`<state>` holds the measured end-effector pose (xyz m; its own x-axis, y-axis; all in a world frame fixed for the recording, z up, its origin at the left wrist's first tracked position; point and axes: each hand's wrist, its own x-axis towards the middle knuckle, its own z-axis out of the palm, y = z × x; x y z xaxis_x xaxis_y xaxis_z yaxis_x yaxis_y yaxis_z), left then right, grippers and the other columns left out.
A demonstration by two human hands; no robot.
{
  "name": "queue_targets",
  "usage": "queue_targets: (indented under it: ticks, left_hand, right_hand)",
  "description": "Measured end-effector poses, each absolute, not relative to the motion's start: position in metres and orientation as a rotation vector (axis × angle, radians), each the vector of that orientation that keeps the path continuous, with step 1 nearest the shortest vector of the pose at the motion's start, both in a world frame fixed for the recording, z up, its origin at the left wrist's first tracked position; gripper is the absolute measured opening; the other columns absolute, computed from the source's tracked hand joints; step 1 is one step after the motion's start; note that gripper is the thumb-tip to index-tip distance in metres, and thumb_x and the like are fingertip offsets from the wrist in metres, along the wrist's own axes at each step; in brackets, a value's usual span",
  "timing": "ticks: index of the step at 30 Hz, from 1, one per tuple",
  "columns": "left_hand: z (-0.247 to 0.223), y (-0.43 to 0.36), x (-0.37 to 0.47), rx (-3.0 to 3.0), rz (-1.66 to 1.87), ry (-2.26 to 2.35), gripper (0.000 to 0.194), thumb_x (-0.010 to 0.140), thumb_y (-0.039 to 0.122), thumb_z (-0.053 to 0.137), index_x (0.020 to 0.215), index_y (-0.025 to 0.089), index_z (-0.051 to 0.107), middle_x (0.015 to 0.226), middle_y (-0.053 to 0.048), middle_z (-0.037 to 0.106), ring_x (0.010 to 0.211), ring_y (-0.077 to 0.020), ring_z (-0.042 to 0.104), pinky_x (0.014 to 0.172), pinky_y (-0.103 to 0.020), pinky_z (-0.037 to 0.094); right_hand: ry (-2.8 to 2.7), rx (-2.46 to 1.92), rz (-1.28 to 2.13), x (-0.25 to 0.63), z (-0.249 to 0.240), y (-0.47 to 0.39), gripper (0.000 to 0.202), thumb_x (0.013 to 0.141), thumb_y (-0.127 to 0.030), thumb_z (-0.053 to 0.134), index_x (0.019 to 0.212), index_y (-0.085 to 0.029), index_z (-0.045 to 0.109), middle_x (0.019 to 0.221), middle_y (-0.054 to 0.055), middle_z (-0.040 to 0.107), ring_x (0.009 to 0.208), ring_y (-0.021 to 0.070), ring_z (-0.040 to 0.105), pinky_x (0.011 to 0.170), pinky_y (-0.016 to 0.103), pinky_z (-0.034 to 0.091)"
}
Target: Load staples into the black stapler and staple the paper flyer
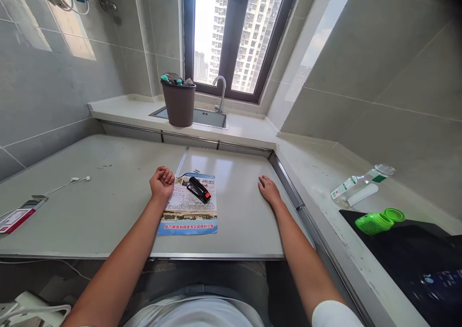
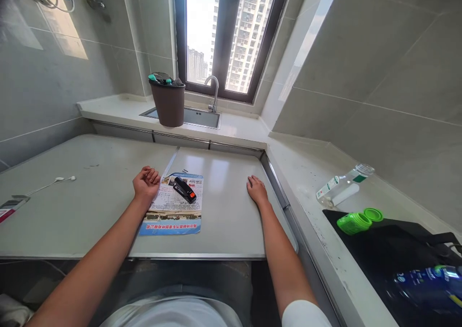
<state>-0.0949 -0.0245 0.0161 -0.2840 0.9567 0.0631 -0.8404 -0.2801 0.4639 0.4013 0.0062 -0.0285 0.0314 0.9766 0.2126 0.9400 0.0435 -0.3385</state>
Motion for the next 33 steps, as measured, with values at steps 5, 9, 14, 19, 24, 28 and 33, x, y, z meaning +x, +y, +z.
queue_targets:
  ticks: [5, 9, 14, 19, 24, 28, 33]
  left_hand:
    - [0.014, -0.024, -0.096, 0.417, 1.821, 0.421, 0.018, 0.068, 0.004, 0.063, 0.079, 0.018, 0.057, 0.055, 0.007, 0.031, 0.045, -0.007, 0.029, 0.043, -0.023, 0.02]
    - [0.014, -0.024, -0.097, 0.423, 1.825, 0.43, 0.019, 0.068, 0.005, 0.065, 0.079, 0.018, 0.056, 0.055, 0.008, 0.031, 0.044, -0.0064, 0.03, 0.044, -0.023, 0.02]
    - [0.017, -0.025, -0.096, 0.411, 1.823, 0.448, 0.019, 0.068, 0.005, 0.064, 0.079, 0.018, 0.056, 0.055, 0.008, 0.031, 0.044, -0.0069, 0.03, 0.044, -0.023, 0.02]
    - [0.016, -0.024, -0.097, 0.401, 1.824, 0.436, 0.019, 0.067, 0.004, 0.063, 0.078, 0.018, 0.056, 0.055, 0.007, 0.031, 0.044, -0.0071, 0.029, 0.043, -0.024, 0.02]
    - [0.013, -0.023, -0.098, 0.404, 1.822, 0.429, 0.019, 0.067, 0.004, 0.063, 0.078, 0.018, 0.056, 0.055, 0.007, 0.03, 0.044, -0.0071, 0.029, 0.043, -0.023, 0.02]
    - [0.014, -0.023, -0.097, 0.393, 1.825, 0.432, 0.019, 0.067, 0.004, 0.063, 0.078, 0.018, 0.056, 0.055, 0.007, 0.03, 0.044, -0.0074, 0.029, 0.043, -0.023, 0.02]
    - [0.014, -0.023, -0.097, 0.402, 1.828, 0.443, 0.018, 0.067, 0.004, 0.062, 0.078, 0.018, 0.056, 0.054, 0.007, 0.03, 0.044, -0.007, 0.029, 0.043, -0.023, 0.019]
  right_hand:
    - [-1.837, -1.87, 0.145, 0.413, -0.036, 0.01, 0.046, 0.097, -0.027, 0.05, 0.135, -0.017, 0.072, 0.152, 0.011, 0.063, 0.143, 0.0226, 0.057, 0.125, 0.037, 0.039]
    - [-1.805, -1.839, 0.162, 0.412, -0.038, 0.013, 0.043, 0.094, -0.027, 0.052, 0.13, -0.019, 0.075, 0.149, 0.009, 0.065, 0.14, 0.0232, 0.06, 0.125, 0.038, 0.04]
    - [-1.789, -1.822, 0.173, 0.415, -0.04, 0.012, 0.042, 0.093, -0.027, 0.052, 0.128, -0.02, 0.076, 0.148, 0.009, 0.066, 0.139, 0.0227, 0.06, 0.124, 0.037, 0.041]
    - [-1.78, -1.824, 0.176, 0.414, -0.039, 0.012, 0.042, 0.092, -0.027, 0.053, 0.127, -0.018, 0.076, 0.148, 0.01, 0.066, 0.139, 0.0235, 0.06, 0.124, 0.037, 0.041]
    - [-1.786, -1.838, 0.178, 0.412, -0.036, 0.011, 0.041, 0.092, -0.026, 0.053, 0.125, -0.019, 0.076, 0.148, 0.009, 0.067, 0.139, 0.0243, 0.06, 0.123, 0.038, 0.042]
    - [-1.809, -1.843, 0.168, 0.411, -0.032, 0.01, 0.042, 0.092, -0.025, 0.052, 0.125, -0.018, 0.076, 0.147, 0.01, 0.067, 0.138, 0.0245, 0.06, 0.124, 0.038, 0.04]
    - [-1.81, -1.866, 0.143, 0.396, -0.027, 0.004, 0.041, 0.093, -0.02, 0.049, 0.125, -0.017, 0.074, 0.145, 0.014, 0.066, 0.138, 0.0267, 0.059, 0.123, 0.041, 0.039]
